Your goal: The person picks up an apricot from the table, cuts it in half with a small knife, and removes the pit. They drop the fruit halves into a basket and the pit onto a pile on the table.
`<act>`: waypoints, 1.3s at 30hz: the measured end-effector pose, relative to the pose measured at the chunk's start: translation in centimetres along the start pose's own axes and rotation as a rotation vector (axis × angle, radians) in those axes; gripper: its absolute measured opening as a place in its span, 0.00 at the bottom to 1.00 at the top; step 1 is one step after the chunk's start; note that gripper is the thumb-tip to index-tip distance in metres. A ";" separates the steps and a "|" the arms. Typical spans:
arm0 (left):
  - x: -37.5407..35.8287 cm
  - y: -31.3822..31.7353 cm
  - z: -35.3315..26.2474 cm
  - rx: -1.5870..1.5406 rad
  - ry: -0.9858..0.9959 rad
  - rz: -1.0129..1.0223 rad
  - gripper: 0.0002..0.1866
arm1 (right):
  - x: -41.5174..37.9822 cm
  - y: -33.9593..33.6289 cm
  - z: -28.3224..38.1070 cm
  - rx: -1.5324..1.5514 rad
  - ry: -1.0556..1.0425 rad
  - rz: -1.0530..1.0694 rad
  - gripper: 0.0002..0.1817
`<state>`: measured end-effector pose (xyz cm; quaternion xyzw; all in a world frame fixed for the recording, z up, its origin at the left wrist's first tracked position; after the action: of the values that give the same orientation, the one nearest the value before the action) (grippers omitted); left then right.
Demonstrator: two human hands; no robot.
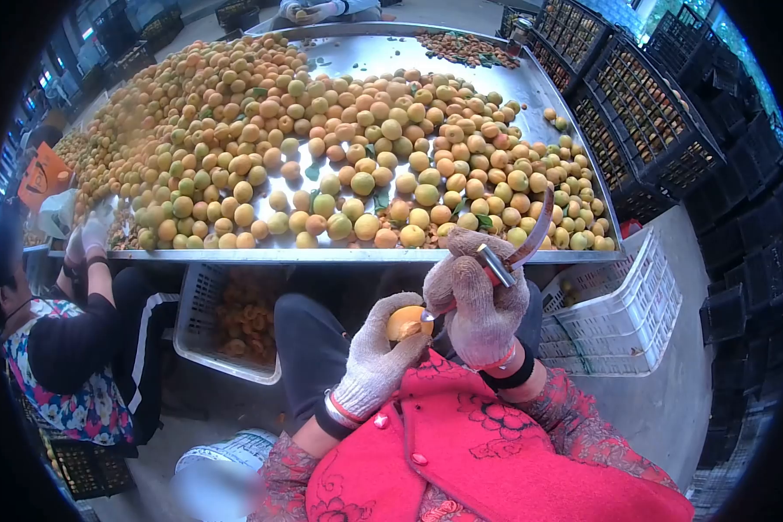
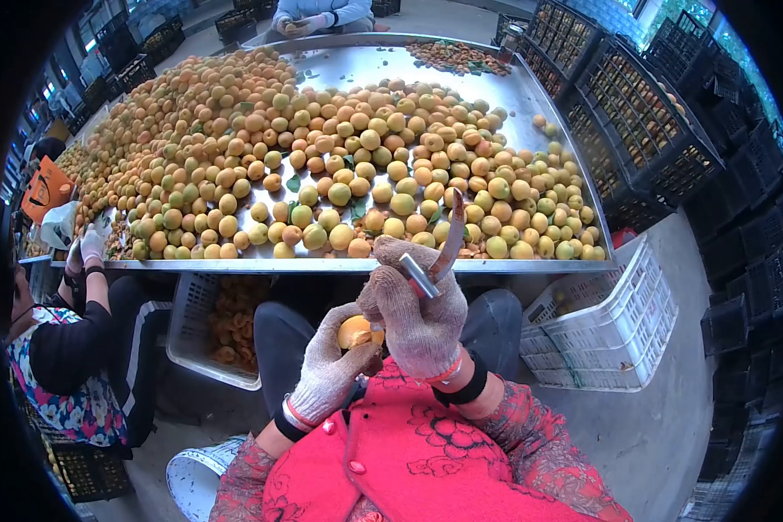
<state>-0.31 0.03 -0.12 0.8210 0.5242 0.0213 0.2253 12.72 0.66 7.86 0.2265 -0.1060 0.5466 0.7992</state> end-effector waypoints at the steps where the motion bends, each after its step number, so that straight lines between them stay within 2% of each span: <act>1: 0.0 0.0 0.1 0.004 0.010 0.001 0.22 | -0.1 -0.1 0.0 -0.016 -0.007 0.006 0.12; 9: -0.3 0.6 0.3 -0.071 0.049 0.018 0.21 | -0.7 -0.8 -0.8 0.058 -0.114 0.067 0.16; 14: -0.5 1.2 0.5 0.041 0.073 -0.071 0.21 | -1.1 -0.7 -0.9 -0.109 -0.171 0.063 0.15; 16: -0.7 1.3 0.9 0.060 0.070 -0.060 0.21 | -0.9 -0.1 -0.3 0.086 -0.076 0.024 0.13; 19: -0.6 1.3 1.8 0.070 0.069 -0.005 0.22 | -1.3 0.6 -0.4 0.232 0.178 -0.051 0.11; 22: -0.5 1.4 1.5 0.124 0.082 0.060 0.22 | -1.0 0.4 -0.3 0.239 0.119 -0.063 0.08; 28: -0.4 1.4 0.0 0.090 0.051 0.034 0.20 | 0.6 -1.7 1.0 0.166 -0.058 0.006 0.09; 32: -0.5 1.5 0.0 0.055 0.020 0.020 0.20 | -0.9 -1.7 0.2 0.087 -0.060 -0.025 0.09; 35: -0.7 1.6 0.1 -0.007 -0.010 0.016 0.19 | -1.1 -1.2 0.7 -0.034 -0.202 0.059 0.10; 39: -0.8 1.3 0.5 0.084 0.046 -0.059 0.19 | -1.7 -1.2 1.0 -0.278 -0.342 0.179 0.14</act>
<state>0.57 -1.30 0.08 0.8133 0.5535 0.0112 0.1790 13.27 -1.58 7.74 0.1935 -0.3338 0.5493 0.7412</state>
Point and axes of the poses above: each hand's wrist, its own x-axis towards the middle knuckle, its own y-axis out of the palm, z = x × y, the point moved 5 cm from there along x, towards the middle knuckle, and after that the axes turned 6 degrees about -x, right-handed, at the moved point
